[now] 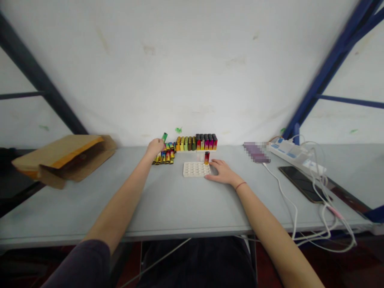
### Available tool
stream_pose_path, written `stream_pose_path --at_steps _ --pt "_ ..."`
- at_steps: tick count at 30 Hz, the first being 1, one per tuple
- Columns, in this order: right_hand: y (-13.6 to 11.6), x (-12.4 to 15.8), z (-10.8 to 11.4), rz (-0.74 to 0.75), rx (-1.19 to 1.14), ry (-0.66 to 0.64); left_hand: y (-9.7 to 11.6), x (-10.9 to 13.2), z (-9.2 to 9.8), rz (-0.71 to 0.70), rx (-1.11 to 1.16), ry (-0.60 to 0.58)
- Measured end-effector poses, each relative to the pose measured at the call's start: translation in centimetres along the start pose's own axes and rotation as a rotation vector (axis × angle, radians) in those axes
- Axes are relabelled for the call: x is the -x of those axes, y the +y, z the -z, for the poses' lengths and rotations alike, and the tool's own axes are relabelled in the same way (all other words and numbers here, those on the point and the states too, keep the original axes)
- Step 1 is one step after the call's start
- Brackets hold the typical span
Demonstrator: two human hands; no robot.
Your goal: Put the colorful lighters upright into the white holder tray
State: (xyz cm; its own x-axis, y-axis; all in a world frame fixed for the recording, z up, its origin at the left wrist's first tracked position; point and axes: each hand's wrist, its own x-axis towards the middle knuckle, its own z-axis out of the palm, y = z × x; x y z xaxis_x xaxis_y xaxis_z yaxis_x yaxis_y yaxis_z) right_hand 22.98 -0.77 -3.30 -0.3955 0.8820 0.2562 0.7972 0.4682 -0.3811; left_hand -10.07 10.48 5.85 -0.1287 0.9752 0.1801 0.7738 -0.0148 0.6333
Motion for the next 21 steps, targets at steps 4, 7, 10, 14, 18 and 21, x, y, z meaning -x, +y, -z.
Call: stream_pose_path --at_steps 4,7,10,14,18,21 --pt "0.0 -0.1 -0.1 0.005 -0.007 0.007 1.4 0.9 1.0 0.073 0.606 -0.069" --pt "0.1 -0.1 -0.2 0.008 -0.003 0.011 2.9 3.0 0.7 0.044 0.938 -0.163" --pt "0.3 -0.1 -0.4 0.006 0.002 0.014 3.8 6.1 -0.8 -0.036 1.113 -0.209" --pt "0.4 -0.2 -0.4 0.022 0.011 0.013 3.6 10.2 -3.7 -0.284 1.144 -0.238" --pt "0.2 -0.2 -0.3 0.008 0.027 0.004 2.8 12.4 -5.4 -0.446 1.052 -0.404" --pt "0.0 -0.3 -0.2 0.010 0.025 0.001 2.6 12.8 -5.7 -0.432 1.042 -0.374"
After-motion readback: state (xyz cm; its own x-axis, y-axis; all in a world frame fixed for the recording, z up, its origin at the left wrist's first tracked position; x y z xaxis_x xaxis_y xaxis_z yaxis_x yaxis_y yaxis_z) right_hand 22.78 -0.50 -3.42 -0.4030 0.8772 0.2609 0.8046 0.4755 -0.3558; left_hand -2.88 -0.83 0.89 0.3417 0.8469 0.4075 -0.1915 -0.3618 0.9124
